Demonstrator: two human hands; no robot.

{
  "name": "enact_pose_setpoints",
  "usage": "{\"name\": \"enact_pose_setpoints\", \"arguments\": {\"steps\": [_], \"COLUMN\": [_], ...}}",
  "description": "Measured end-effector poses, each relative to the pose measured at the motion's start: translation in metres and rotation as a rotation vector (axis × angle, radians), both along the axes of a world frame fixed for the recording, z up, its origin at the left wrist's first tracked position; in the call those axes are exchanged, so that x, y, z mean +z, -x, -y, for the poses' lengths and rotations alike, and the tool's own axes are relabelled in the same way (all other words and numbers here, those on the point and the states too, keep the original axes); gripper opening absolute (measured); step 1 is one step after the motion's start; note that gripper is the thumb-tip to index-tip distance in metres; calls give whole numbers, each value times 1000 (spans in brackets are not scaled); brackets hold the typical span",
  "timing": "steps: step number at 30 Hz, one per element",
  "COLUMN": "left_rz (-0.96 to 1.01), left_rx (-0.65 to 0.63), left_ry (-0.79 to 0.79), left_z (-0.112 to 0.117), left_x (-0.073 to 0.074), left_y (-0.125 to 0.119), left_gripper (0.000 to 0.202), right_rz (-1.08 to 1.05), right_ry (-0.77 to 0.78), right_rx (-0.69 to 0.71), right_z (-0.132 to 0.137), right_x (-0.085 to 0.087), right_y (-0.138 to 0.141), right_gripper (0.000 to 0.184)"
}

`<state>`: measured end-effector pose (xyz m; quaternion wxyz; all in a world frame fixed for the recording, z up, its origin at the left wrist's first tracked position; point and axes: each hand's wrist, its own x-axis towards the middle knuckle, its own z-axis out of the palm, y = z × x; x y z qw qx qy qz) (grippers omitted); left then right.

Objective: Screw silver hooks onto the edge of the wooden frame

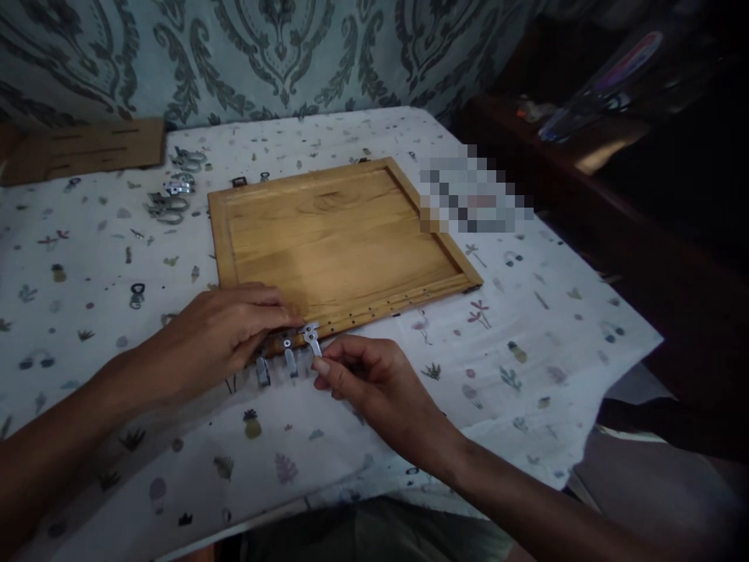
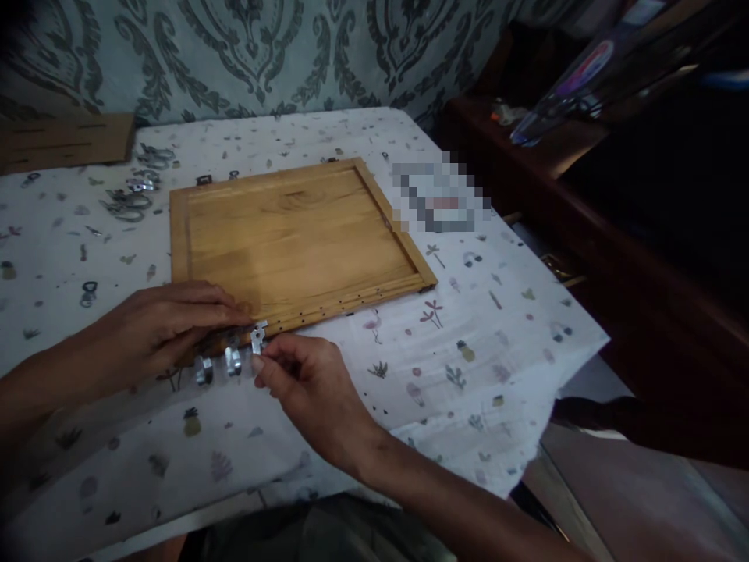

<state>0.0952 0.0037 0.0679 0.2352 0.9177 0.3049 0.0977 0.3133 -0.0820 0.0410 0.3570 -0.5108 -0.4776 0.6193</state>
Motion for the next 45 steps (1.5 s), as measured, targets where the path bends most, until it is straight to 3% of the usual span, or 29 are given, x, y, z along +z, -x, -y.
{"name": "enact_pose_setpoints", "arguments": {"steps": [45], "left_rz": [-30], "left_rx": [-87], "left_ry": [-98], "left_z": [2], "left_x": [11], "left_y": [-7], "left_gripper": [41], "right_rz": [64], "right_ry": [-72], "right_rx": [36], "right_z": [-1], "right_x": [-1], "right_y": [-2], "right_gripper": [27]}}
